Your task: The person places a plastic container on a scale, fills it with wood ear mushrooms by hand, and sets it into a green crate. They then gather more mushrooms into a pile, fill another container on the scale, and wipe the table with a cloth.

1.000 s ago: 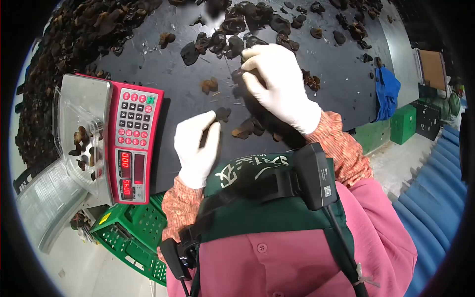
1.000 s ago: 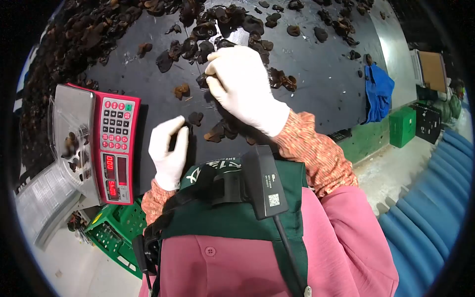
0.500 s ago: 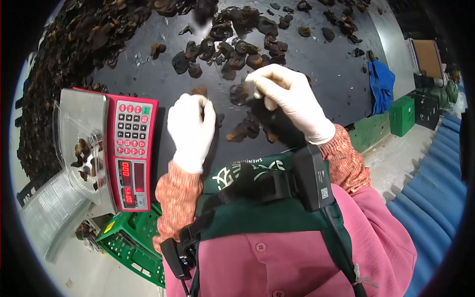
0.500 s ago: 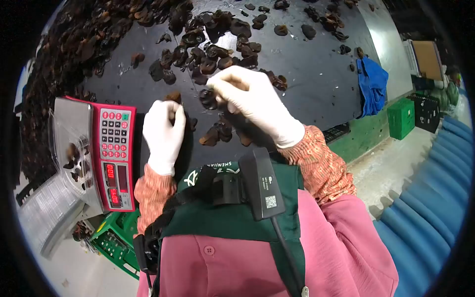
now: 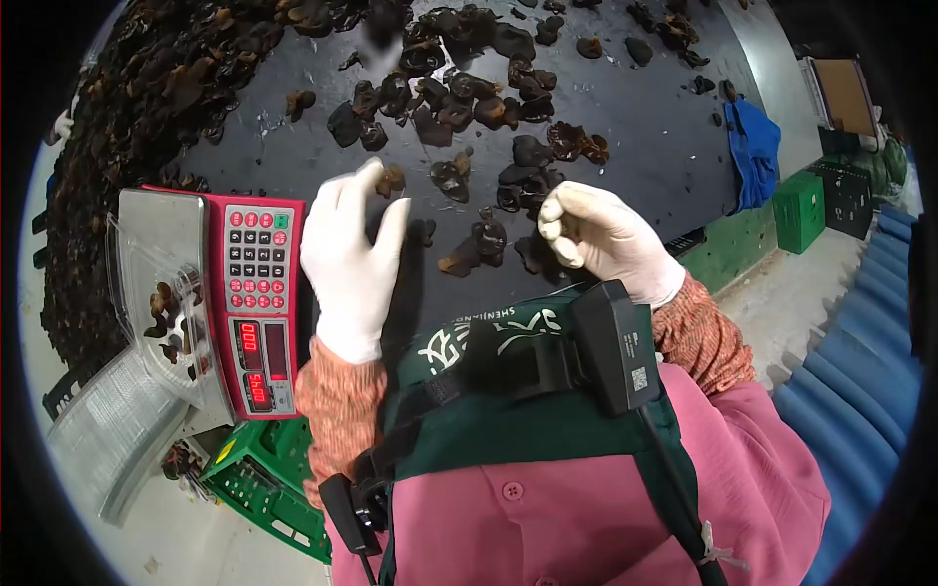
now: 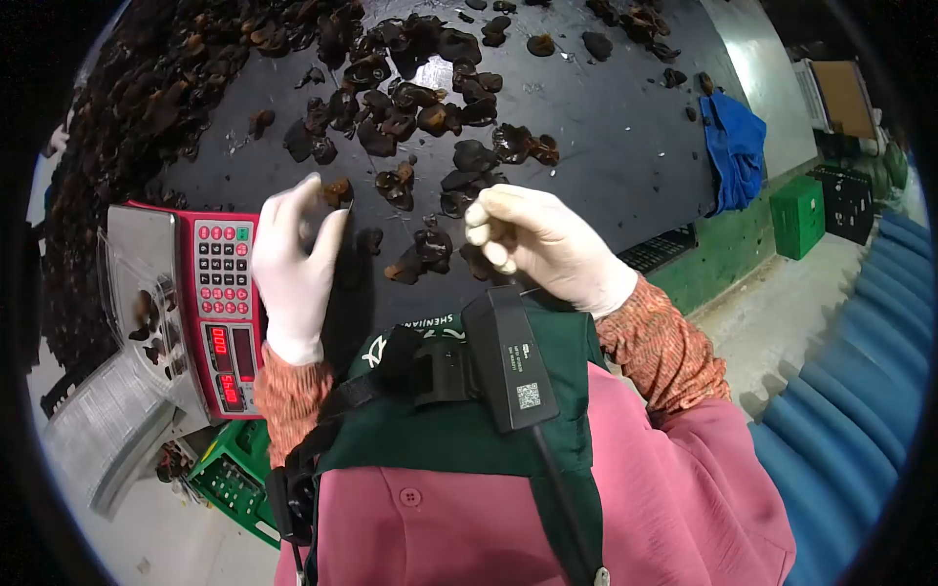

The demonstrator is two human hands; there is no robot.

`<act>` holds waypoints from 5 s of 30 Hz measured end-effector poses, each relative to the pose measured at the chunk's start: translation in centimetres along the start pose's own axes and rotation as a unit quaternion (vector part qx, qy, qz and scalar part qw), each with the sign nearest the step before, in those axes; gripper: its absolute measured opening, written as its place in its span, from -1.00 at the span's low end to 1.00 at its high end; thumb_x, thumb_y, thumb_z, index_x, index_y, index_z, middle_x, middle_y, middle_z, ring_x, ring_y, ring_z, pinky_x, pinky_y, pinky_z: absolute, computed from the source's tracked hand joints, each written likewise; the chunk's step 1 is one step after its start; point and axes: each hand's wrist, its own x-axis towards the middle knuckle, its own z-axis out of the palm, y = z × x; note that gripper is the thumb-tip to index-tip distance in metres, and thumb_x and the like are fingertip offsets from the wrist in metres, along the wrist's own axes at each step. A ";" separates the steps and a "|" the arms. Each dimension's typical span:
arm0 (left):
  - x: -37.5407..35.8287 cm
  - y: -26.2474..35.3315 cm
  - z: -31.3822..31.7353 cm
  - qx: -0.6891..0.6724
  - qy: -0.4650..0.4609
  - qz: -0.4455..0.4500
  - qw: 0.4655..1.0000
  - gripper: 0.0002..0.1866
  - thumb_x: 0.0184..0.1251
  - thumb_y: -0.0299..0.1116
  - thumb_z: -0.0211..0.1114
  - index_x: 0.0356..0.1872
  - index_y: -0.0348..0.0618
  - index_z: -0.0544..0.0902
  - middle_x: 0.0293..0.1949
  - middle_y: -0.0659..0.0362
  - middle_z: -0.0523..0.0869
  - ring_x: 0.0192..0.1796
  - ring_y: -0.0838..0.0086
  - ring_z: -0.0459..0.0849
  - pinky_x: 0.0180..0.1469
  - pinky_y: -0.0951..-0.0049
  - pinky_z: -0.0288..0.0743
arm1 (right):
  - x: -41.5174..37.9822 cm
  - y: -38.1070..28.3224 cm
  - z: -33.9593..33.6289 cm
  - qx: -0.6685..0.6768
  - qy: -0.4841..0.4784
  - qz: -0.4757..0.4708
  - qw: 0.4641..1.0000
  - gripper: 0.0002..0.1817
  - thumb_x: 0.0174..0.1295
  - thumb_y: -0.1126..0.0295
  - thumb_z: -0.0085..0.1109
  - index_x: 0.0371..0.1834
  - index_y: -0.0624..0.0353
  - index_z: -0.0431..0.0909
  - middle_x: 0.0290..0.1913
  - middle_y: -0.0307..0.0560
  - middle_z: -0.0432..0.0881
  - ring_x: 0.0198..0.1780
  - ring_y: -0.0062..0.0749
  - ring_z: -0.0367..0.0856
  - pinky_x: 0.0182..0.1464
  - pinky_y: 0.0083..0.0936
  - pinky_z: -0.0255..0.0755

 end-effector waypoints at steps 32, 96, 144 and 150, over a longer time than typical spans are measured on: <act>-6.0 -2.1 -2.2 -0.156 0.057 -0.159 0.973 -0.79 0.54 -0.51 0.29 0.10 -0.25 0.73 0.00 0.26 0.77 -0.04 0.59 0.68 0.10 0.53 0.54 | -12.9 0.3 -10.9 -0.754 0.336 -0.160 0.541 -0.81 0.39 0.35 0.29 -0.05 0.21 0.68 -0.19 -0.15 0.74 -0.18 -0.28 0.68 -0.06 -0.42 0.54; -6.8 -0.6 3.1 -0.027 -0.040 0.076 0.996 0.23 -0.25 -0.11 0.79 0.51 -0.44 0.30 0.32 -0.21 0.54 0.27 -0.08 0.58 0.28 0.02 0.48 | 3.1 3.2 3.2 -0.618 -0.121 -0.367 0.684 -0.64 0.18 0.55 0.35 0.08 0.13 0.68 0.28 0.09 0.65 0.08 0.02 0.71 0.08 -0.26 0.64; -6.5 0.8 1.7 -0.076 -0.164 -0.049 0.982 0.02 -0.12 -0.55 0.60 0.52 -0.18 0.35 0.31 -0.05 0.51 0.32 -0.02 0.51 0.37 0.15 0.47 | 4.7 5.2 5.7 -0.702 -0.046 -0.127 0.700 -0.28 0.17 0.50 0.29 0.41 0.42 0.24 0.03 0.30 0.51 -0.08 0.21 0.69 -0.05 -0.10 0.64; -5.8 0.2 0.8 -0.176 -0.059 -0.036 0.982 -0.32 0.01 -0.61 0.45 0.29 -0.22 0.54 0.18 -0.08 0.61 0.23 0.00 0.65 0.26 0.23 0.57 | 5.9 4.7 7.0 -0.633 -0.053 -0.223 0.739 -0.45 0.10 0.55 0.28 0.21 0.25 0.37 -0.07 0.22 0.51 -0.16 0.25 0.66 -0.12 -0.04 0.59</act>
